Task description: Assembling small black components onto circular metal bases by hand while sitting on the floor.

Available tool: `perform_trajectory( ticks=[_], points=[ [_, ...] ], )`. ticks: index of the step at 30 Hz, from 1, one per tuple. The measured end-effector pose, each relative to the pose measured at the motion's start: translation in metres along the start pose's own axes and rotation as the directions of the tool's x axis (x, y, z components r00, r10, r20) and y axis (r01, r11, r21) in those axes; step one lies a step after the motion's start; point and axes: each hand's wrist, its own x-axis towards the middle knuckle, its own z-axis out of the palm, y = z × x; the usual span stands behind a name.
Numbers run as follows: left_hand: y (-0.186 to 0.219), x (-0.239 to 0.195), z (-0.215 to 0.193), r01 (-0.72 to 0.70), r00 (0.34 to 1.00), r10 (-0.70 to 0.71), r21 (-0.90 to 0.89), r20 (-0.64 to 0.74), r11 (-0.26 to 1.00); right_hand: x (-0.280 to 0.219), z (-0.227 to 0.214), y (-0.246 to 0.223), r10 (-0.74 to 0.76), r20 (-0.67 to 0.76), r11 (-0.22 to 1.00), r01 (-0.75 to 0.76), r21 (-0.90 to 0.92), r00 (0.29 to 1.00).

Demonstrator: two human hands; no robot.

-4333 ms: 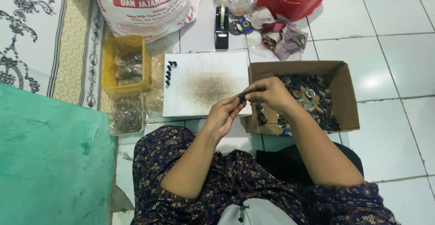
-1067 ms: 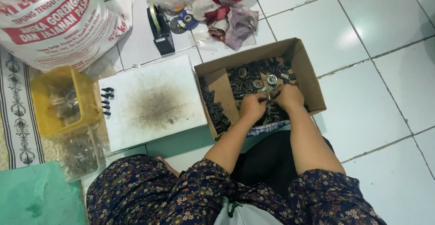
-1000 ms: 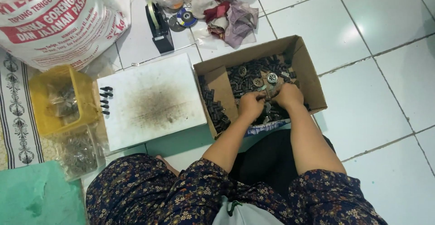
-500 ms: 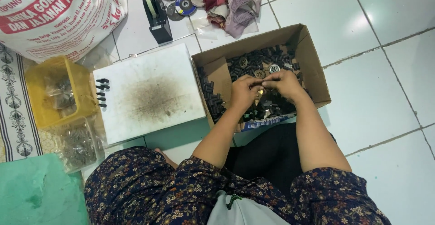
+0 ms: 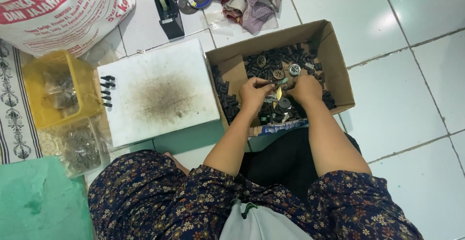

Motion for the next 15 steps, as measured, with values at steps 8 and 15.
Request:
perform_trajectory(
  ticks=[8, 15],
  points=[
    [0.008, -0.008, -0.005, 0.031, 0.998, -0.035, 0.078, 0.050, 0.996, 0.015, 0.015, 0.012, 0.019, 0.000, 1.000, -0.019, 0.023, 1.000],
    [0.011, -0.009, -0.003, 0.067, 0.994, -0.074, 0.085, 0.079, 0.994, 0.003, 0.000, 0.004, -0.084, 0.075, 0.615, -0.008, 0.788, 0.994]
  ],
)
